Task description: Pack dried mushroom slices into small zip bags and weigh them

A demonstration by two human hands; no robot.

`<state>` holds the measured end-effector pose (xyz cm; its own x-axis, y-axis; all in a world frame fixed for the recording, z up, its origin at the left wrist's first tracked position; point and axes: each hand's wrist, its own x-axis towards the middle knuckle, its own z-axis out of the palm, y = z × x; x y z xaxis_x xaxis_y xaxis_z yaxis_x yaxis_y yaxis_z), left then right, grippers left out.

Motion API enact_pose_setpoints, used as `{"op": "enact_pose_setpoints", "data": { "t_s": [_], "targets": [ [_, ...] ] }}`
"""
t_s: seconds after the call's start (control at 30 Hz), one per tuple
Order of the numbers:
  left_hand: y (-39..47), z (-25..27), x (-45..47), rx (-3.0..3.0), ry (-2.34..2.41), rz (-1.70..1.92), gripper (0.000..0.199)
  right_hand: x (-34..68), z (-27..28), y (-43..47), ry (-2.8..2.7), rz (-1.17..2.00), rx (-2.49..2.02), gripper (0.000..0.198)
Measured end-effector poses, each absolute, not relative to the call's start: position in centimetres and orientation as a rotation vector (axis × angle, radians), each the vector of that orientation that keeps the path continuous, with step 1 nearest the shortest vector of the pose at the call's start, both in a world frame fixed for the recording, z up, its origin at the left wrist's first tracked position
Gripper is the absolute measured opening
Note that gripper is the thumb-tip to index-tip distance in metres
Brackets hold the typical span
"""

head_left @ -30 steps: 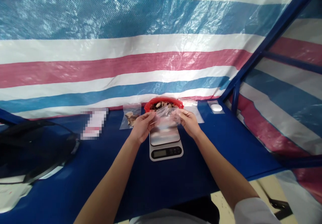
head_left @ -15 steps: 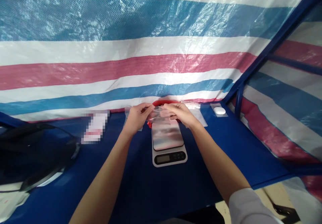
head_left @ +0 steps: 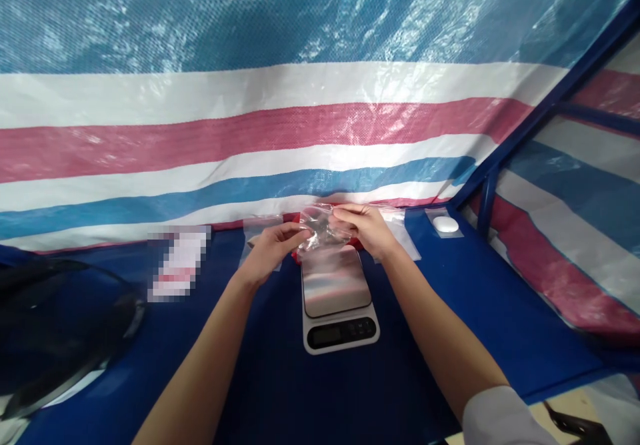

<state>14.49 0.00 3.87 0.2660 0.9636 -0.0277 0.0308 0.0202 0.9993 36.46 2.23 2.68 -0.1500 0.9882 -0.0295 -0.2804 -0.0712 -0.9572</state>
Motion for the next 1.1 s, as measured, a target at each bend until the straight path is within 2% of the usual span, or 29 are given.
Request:
{"op": "enact_pose_setpoints", "data": {
  "t_s": [0.47,0.7,0.87,1.1],
  "targets": [
    [0.7,4.8,11.1,1.387,1.173,0.73,0.026,36.2,2.7,1.6,-1.332,1.547,-1.035,0.023],
    [0.7,4.2,12.4,1.894,1.522,1.042,0.01,36.3,2.1,2.0,-1.391,1.403,-1.164,0.013],
    [-0.5,4.0,15.0,1.877,1.416,1.089,0.018,36.4,2.3,1.8,-1.446,1.349,-1.153,0.014],
    [-0.3,2.7,16.1,1.469,1.315,0.953,0.051,36.4,2.7,1.3,-1.65,1.304,-0.995,0.023]
  ]
}}
